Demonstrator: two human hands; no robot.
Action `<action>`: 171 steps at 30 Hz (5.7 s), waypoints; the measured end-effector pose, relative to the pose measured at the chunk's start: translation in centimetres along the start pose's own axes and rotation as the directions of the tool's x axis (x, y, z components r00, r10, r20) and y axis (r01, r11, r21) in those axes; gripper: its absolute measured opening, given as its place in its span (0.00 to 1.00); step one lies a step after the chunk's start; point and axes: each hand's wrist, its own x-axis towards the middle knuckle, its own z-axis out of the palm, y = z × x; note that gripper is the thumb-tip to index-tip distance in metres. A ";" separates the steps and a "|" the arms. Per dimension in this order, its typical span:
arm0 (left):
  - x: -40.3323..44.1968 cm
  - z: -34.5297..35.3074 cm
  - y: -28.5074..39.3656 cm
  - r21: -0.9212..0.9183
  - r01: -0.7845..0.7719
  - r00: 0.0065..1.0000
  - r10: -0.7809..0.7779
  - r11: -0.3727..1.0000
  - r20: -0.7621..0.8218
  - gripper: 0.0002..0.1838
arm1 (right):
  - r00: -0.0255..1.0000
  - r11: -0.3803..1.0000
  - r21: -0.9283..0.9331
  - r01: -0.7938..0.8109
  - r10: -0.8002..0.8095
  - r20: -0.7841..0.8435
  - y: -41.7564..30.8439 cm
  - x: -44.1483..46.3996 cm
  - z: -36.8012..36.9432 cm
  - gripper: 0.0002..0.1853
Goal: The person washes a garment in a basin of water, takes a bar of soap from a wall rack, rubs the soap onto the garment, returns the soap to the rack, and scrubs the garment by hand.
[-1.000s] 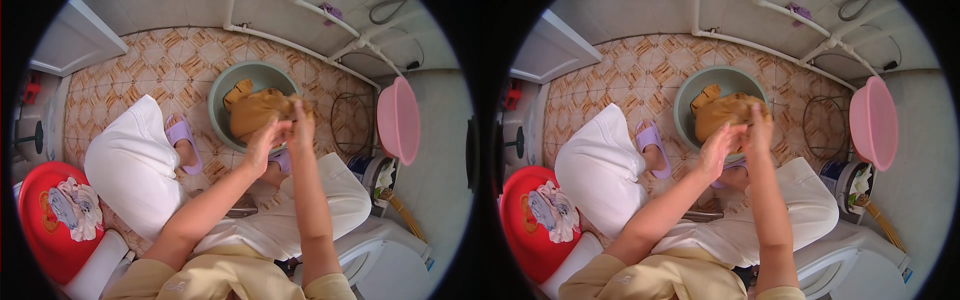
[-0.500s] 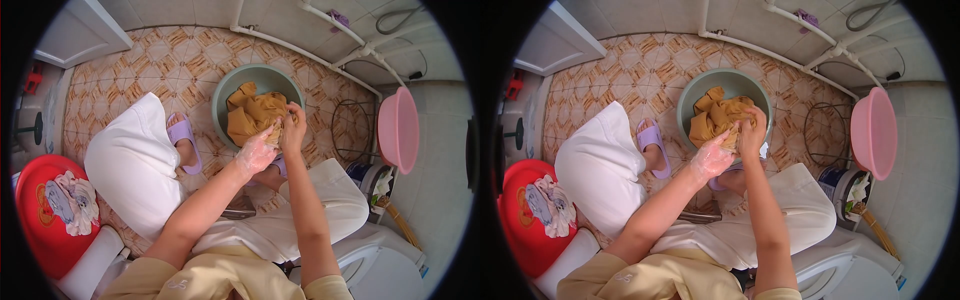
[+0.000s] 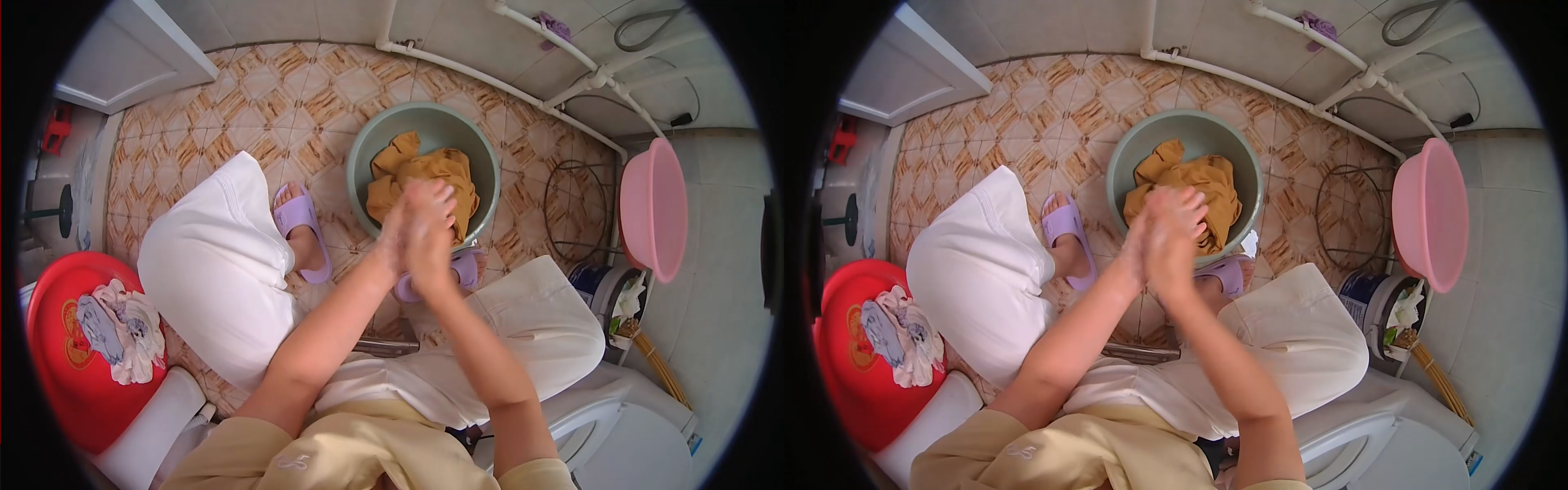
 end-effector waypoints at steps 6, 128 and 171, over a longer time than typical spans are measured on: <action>0.7 -3.1 -2.7 0.050 0.182 0.983 -0.181 0.982 -0.033 0.24 | 0.953 0.956 -0.293 -0.003 0.092 0.287 1.4 1.8 -1.0 0.21; 1.0 -1.6 4.0 -0.077 0.250 0.888 -0.260 0.965 -0.379 0.37 | 0.981 0.970 0.226 -0.088 0.045 0.191 -0.5 2.7 -2.5 0.12; 2.3 -1.6 1.8 -0.075 -0.055 0.965 0.034 0.996 -0.261 0.16 | 0.997 0.925 -0.374 0.059 -0.075 -0.027 -1.4 3.3 3.0 0.18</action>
